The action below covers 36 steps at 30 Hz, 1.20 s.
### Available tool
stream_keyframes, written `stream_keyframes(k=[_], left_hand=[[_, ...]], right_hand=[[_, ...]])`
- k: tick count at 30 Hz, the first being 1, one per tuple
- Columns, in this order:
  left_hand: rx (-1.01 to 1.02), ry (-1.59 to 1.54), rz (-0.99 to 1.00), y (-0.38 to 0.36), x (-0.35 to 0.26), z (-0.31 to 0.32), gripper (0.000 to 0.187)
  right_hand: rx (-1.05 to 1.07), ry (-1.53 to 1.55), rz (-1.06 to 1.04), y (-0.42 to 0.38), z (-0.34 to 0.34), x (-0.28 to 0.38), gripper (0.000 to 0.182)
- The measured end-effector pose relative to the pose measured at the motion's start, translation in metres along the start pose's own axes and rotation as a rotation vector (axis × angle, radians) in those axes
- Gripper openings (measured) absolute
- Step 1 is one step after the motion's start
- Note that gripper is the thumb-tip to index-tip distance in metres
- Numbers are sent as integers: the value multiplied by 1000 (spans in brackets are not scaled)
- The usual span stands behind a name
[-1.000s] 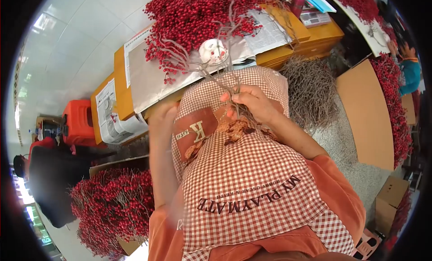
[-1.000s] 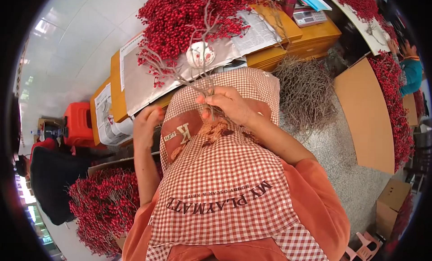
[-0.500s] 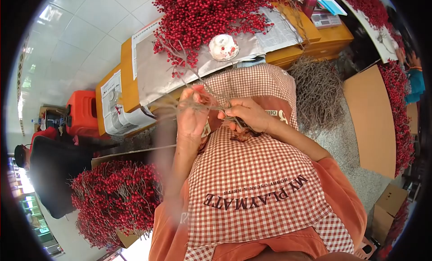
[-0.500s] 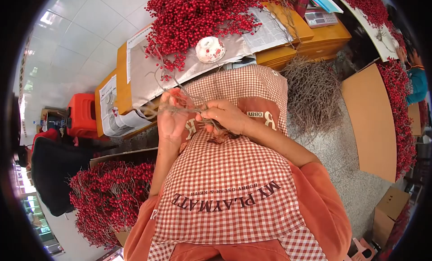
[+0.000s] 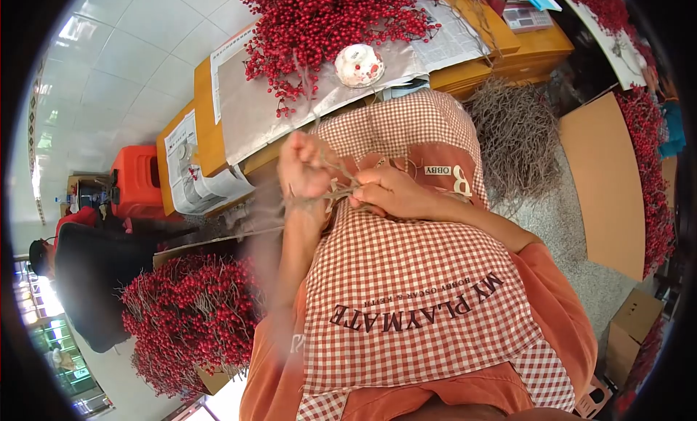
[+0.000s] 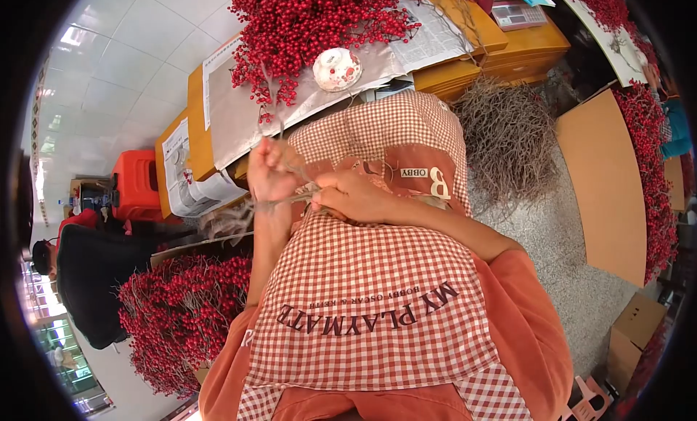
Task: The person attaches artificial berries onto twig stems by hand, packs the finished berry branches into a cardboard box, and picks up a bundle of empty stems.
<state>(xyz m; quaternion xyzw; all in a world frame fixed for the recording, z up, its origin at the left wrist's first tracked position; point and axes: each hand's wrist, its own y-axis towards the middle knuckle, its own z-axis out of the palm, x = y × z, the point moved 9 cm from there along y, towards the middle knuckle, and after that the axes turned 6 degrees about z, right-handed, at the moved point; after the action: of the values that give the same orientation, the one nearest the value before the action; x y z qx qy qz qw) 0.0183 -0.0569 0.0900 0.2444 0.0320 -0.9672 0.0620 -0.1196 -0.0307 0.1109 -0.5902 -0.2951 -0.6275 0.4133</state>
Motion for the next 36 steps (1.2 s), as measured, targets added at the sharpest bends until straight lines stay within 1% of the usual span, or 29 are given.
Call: stream_keyframes(k=[1, 2, 3, 4, 5, 6, 7, 8, 10, 11, 13, 14, 16, 17, 19, 21, 22, 23, 24, 25, 26, 27, 28, 30, 31, 32, 34, 35, 36], left_hand=[[-16, -163, -24, 11, -17, -45, 29], [-224, -277, 76, 0, -46, -53, 28], [-418, -366, 198, -14, -76, -58, 27], [-96, -179, 229, -15, -115, -75, 26], [-271, 142, 413, -30, -147, -75, 26], [-461, 257, 491, -46, -156, -66, 26], [-614, 563, 506, -61, -170, -67, 27], [-614, 904, 485, -68, -181, -68, 25], [-674, 1831, 168, -78, -195, -84, 20], [-663, 1833, 167, -86, -205, -111, 20], [-299, 2616, 223, -87, -205, -138, 27], [-296, 2614, 226, -85, -206, -135, 27], [-424, 2531, -162, -90, -210, -149, 31], [-430, 2531, -163, -90, -210, -138, 31], [-510, 2385, -152, -84, -195, -96, 34], [-528, 1973, -3, -72, -167, -61, 36], [-402, 1695, 110, -61, -136, -34, 34], [-315, 1446, 115, -52, -98, -2, 33], [-183, 1293, 149, -38, -63, 15, 33], [-156, 1240, -9, -32, -31, 39, 37], [-13, 743, 32, -23, -2, 35, 44], [-43, 688, 2, -13, 12, 36, 38], [-49, 688, 0, -7, 14, 35, 38], [-20, 575, -33, -1, 24, 40, 23], [-63, 595, 57, -1, 19, 43, 17], [-61, 601, 54, -2, 19, 44, 17], [-147, 582, 86, -5, 13, 38, 17], [-140, 591, 79, -7, 14, 39, 17], [-149, 652, 81, -10, 13, 39, 17]], right_hand=[[81, -28, -28, -10, 1, 11, 22], [80, -27, -30, -16, -5, 15, 22], [9, 34, -57, -23, -16, 18, 22], [-72, 94, -82, -31, -28, 20, 21], [-181, 96, -82, -34, -50, 16, 20], [-192, 96, -74, -35, -56, 17, 20], [-287, 138, -67, -36, -71, 19, 20], [-380, 182, -64, -38, -85, 21, 20], [-368, 197, -98, -35, -89, 25, 21], [-358, 269, -83, -32, -89, 25, 21], [-332, 426, -44, -24, -85, 16, 25], [-335, 424, -45, -20, -84, 16, 25], [-321, 548, -73, -14, -81, 14, 27], [-317, 548, -71, -13, -80, 14, 27], [-236, 643, 23, -7, -70, 4, 29], [-216, 659, 30, -4, -63, 1, 28], [-194, 672, 36, -2, -58, -1, 26], [-186, 676, 45, -1, -53, -3, 26], [-162, 649, 67, 1, -47, -4, 26], [-138, 619, 86, 2, -42, -5, 27], [-130, 621, 88, 4, -40, -10, 27], [-84, 502, 85, 6, -37, -16, 27], [-42, 388, 85, 5, -34, -21, 28], [-57, 370, 135, -2, -40, -27, 28], [-69, 346, 175, -5, -44, -28, 29], [-71, 350, 171, -7, -44, -24, 29], [-116, 510, 165, -13, -44, -18, 29], [-122, 519, 156, -14, -43, -19, 29], [-75, 397, 140, -14, -38, -19, 25]])
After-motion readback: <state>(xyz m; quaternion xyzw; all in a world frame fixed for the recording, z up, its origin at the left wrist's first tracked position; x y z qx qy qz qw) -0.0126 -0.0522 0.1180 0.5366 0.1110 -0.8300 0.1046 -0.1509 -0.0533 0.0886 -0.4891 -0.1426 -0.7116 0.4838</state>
